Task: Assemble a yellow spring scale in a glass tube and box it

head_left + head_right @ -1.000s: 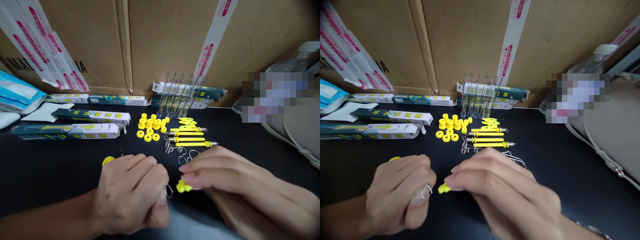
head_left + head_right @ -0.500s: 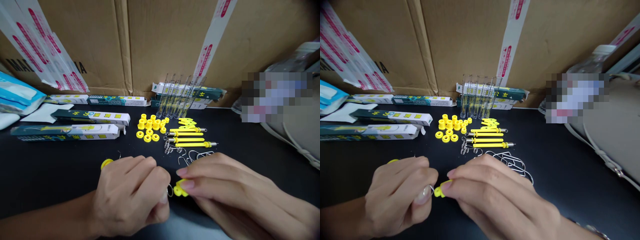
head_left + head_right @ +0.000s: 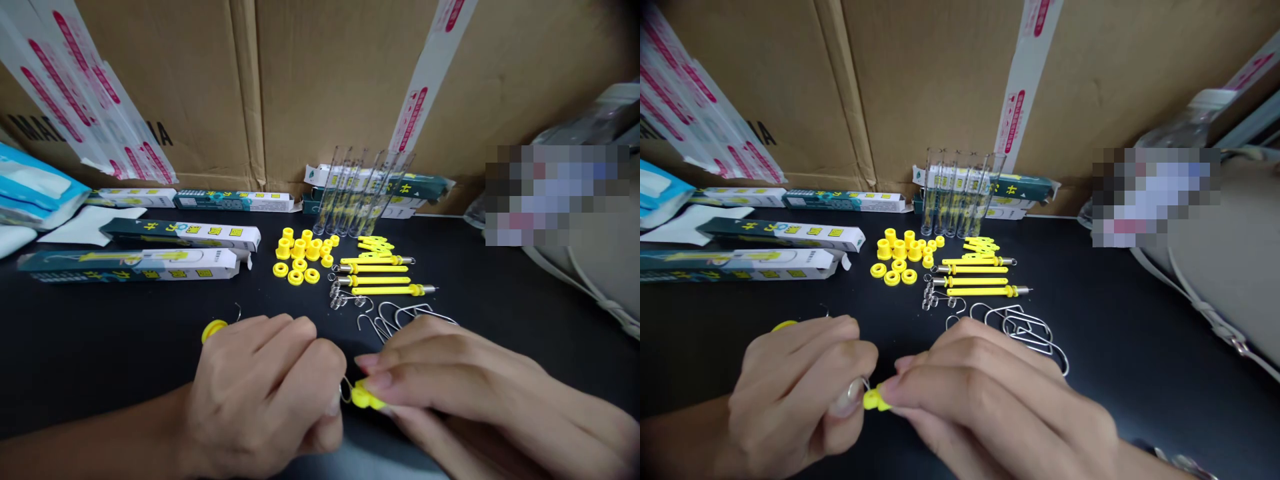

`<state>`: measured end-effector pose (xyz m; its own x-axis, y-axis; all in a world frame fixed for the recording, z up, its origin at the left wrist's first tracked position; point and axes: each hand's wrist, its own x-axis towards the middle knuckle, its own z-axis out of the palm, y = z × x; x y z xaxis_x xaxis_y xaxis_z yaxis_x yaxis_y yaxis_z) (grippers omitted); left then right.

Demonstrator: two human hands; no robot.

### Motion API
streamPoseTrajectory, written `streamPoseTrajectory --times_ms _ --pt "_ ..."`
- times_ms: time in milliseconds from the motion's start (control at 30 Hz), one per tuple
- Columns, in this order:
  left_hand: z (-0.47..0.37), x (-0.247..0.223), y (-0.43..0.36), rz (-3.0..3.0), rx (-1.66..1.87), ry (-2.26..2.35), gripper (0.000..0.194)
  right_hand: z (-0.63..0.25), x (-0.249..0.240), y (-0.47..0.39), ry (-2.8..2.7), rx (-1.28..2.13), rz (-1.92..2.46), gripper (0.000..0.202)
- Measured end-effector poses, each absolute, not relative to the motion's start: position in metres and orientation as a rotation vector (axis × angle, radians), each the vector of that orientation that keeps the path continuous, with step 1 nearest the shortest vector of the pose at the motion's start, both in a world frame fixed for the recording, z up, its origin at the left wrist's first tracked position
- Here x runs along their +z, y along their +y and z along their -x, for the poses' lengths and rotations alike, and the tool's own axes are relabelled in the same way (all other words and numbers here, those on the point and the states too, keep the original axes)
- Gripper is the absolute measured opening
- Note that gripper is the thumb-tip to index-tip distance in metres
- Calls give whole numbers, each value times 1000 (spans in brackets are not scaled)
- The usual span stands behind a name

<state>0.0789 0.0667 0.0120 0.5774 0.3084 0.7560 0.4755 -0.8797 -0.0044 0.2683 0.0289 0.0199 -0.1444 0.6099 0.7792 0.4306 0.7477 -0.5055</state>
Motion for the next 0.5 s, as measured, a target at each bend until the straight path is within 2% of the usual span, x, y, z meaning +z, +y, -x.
streamPoseTrajectory --times_ms 67,167,267,500 --pt "-79 12 67 2577 -1172 -665 26 -267 19 28 -1757 170 821 12" --pt "-79 11 67 2574 -1150 -703 25 -268 21 30 -1866 178 767 4" --pt "-79 10 67 2575 -1176 -707 25 -271 23 33 -1976 167 719 11" --pt "-80 11 68 2574 -1192 -641 24 -272 17 27 -1849 223 814 13"
